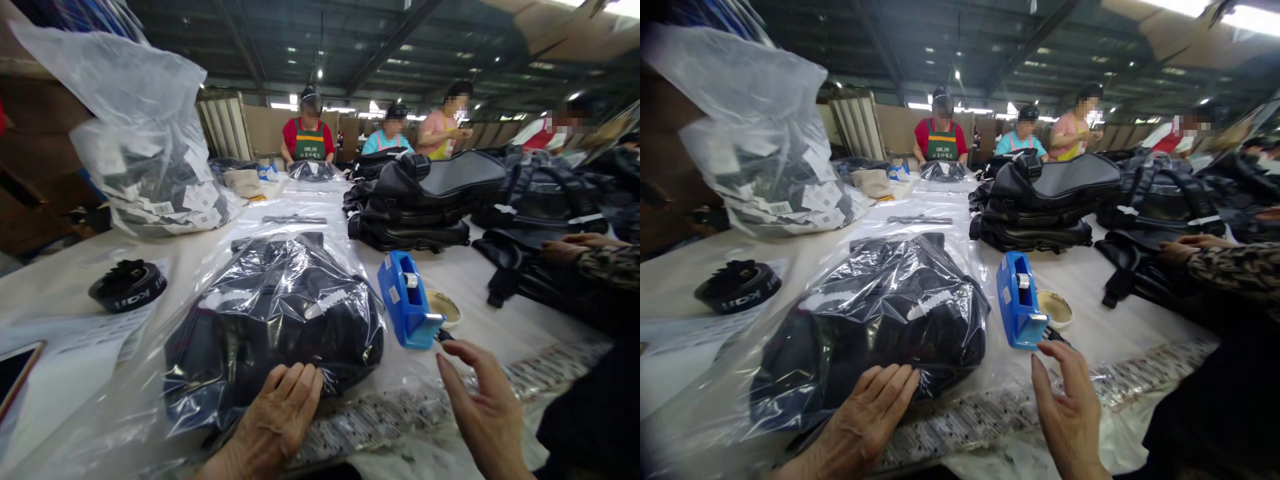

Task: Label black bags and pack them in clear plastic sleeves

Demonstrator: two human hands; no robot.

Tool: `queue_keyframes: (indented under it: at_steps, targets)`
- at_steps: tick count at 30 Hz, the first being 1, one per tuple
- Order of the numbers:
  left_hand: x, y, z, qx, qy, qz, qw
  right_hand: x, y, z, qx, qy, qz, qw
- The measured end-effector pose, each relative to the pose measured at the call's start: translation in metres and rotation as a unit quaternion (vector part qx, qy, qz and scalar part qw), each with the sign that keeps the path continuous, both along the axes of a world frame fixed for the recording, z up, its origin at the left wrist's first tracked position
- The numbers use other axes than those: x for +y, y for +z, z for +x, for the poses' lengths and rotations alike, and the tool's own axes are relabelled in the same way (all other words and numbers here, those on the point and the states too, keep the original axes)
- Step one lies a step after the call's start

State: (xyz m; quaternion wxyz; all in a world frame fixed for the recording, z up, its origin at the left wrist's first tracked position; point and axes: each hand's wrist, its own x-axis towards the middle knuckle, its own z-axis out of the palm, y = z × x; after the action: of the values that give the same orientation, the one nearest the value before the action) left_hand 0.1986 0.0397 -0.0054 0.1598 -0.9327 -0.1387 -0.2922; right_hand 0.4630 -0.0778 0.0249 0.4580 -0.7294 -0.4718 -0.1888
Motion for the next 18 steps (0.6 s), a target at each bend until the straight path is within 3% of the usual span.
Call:
queue_keyframes:
  at_steps: [2,5,11,18]
  targets:
    - [0.000,-0.001,-0.001,-0.001,-0.002,-0.007,1.000,0.006,0.008,0.018,0.085,-0.046,0.001,0.995]
    - [0.002,-0.005,-0.002,0.000,-0.004,-0.006,1.000,0.024,0.016,0.048,0.191,-0.082,-0.061,0.976]
    - [0.003,-0.006,-0.003,-0.006,-0.004,0.000,1.000,0.060,0.019,0.075,0.303,-0.014,-0.147,0.941]
    - [0.001,-0.003,-0.003,0.002,0.004,-0.016,1.000,0.072,0.018,0.066,0.414,0.002,-0.061,0.908]
